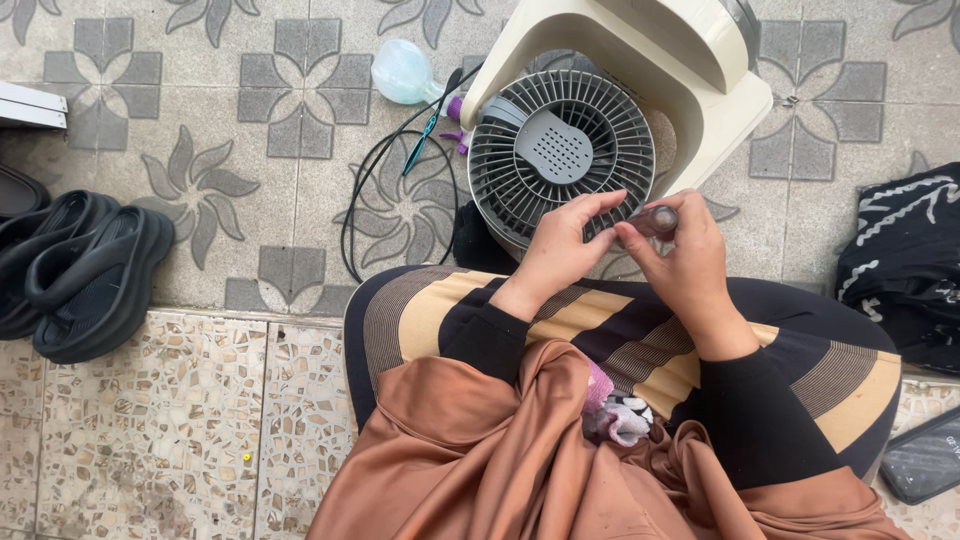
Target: The person disassembles a small electric fan by unscrewing the front grille and removing the fan blades. They use a screwdriver to loosen screws and a toothbrush to clean the fan components.
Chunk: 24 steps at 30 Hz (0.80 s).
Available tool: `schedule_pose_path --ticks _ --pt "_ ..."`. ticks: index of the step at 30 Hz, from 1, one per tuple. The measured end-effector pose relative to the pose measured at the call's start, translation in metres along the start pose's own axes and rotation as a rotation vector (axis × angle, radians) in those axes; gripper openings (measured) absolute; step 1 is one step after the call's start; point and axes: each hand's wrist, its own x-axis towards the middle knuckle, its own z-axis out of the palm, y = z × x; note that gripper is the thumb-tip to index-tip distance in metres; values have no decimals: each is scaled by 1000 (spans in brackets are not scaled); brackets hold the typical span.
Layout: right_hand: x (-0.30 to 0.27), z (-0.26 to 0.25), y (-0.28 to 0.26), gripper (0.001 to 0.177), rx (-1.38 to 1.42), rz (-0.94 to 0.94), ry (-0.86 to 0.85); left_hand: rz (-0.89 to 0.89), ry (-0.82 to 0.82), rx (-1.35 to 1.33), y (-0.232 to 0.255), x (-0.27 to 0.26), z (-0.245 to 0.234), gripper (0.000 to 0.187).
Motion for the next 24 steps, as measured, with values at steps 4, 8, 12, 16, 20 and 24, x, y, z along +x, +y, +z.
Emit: schedule_pose_path --ticks 4,8,12,16,20,24 --pt "6 -10 -5 38 35 -41 -32 -12 -90 -39 0 2 -4 50" --pt "11 -17 -10 36 49 -18 -69 -7 -131 -89 -4 4 0 53" --pt "15 -20 -13 36 54 -7 -92 1 -163 -113 -8 6 2 54" --pt "20 -23 -19 36 51 -130 -188 -18 -201 -162 -7 7 2 56" --pt "21 -17 -29 44 212 -123 -141 -72 -178 -82 1 8 1 54" --pt "16 -14 -32 50 176 -79 10 -29 -178 8 10 8 -1 39"
